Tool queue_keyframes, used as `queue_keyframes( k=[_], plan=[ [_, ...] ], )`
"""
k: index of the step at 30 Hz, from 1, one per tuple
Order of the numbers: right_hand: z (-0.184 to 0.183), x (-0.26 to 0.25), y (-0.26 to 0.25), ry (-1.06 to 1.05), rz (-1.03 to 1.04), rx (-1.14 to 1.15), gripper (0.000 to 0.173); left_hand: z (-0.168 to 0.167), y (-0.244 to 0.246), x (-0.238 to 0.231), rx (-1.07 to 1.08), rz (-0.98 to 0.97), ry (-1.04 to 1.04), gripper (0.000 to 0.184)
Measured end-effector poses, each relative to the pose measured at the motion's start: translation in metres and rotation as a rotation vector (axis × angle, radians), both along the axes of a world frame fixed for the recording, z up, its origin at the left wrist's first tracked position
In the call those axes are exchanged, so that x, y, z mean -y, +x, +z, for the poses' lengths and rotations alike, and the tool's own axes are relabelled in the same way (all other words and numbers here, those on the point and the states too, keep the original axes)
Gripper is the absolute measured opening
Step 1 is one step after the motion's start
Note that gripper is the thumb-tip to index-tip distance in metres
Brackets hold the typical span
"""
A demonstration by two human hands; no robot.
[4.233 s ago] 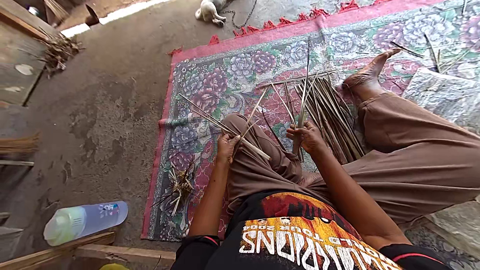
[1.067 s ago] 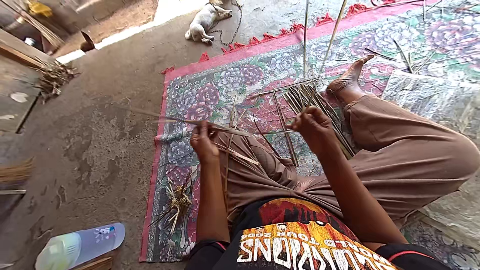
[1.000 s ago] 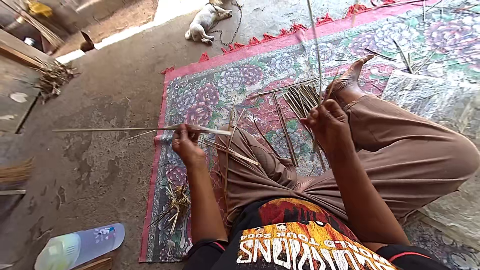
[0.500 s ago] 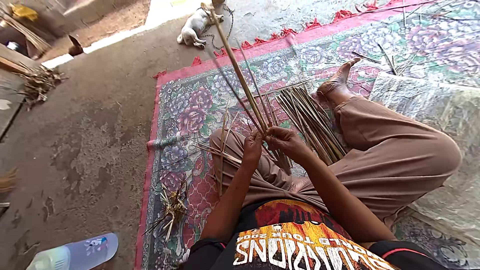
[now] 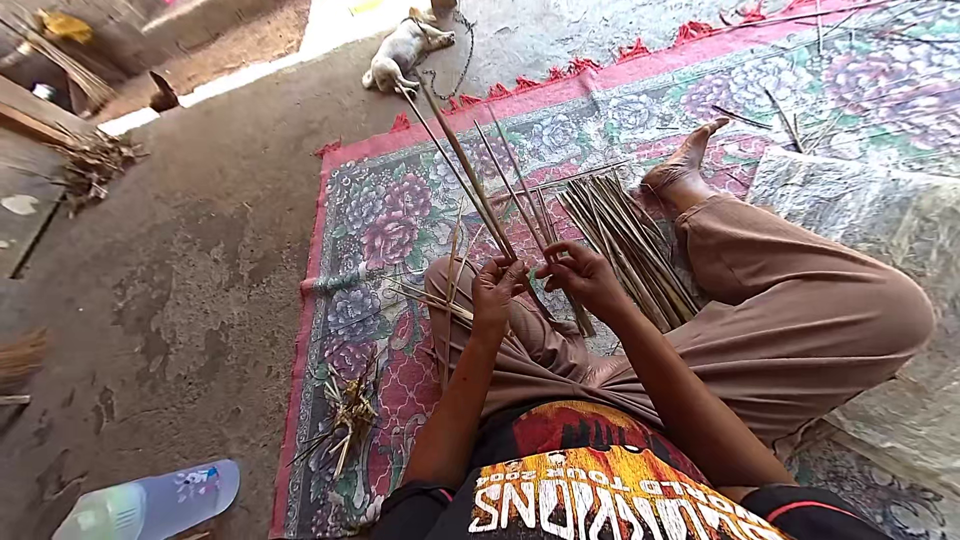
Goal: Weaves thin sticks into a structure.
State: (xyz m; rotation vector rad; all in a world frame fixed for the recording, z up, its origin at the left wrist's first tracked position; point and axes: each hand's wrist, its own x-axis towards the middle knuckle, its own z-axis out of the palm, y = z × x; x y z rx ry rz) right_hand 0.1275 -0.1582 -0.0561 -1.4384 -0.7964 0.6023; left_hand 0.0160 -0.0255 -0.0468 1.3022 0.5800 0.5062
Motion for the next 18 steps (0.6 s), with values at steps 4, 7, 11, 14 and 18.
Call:
queue_keyframes(
  k=[4,7,11,14,18],
  plan=[
    [0.000,0.002,0.004,-0.018,-0.086,-0.082,0.044,0.009,-0.003,-0.008,-0.008,0.029,-0.078,0.014],
    [0.001,-0.002,-0.003,0.028,-0.176,-0.288,0.018,0.010,-0.002,-0.007,-0.015,0.043,-0.113,0.015],
    [-0.003,-0.006,-0.007,0.055,-0.292,-0.378,0.011,0.010,0.001,-0.006,0.022,0.152,-0.208,0.012],
    [-0.013,-0.009,-0.009,0.067,-0.315,-0.268,0.010,0.012,0.004,-0.006,0.046,0.195,-0.262,0.010],
    [-0.020,-0.013,-0.012,0.064,-0.261,-0.082,0.011,0.015,0.005,0.000,0.043,0.157,-0.264,0.008]
  ],
)
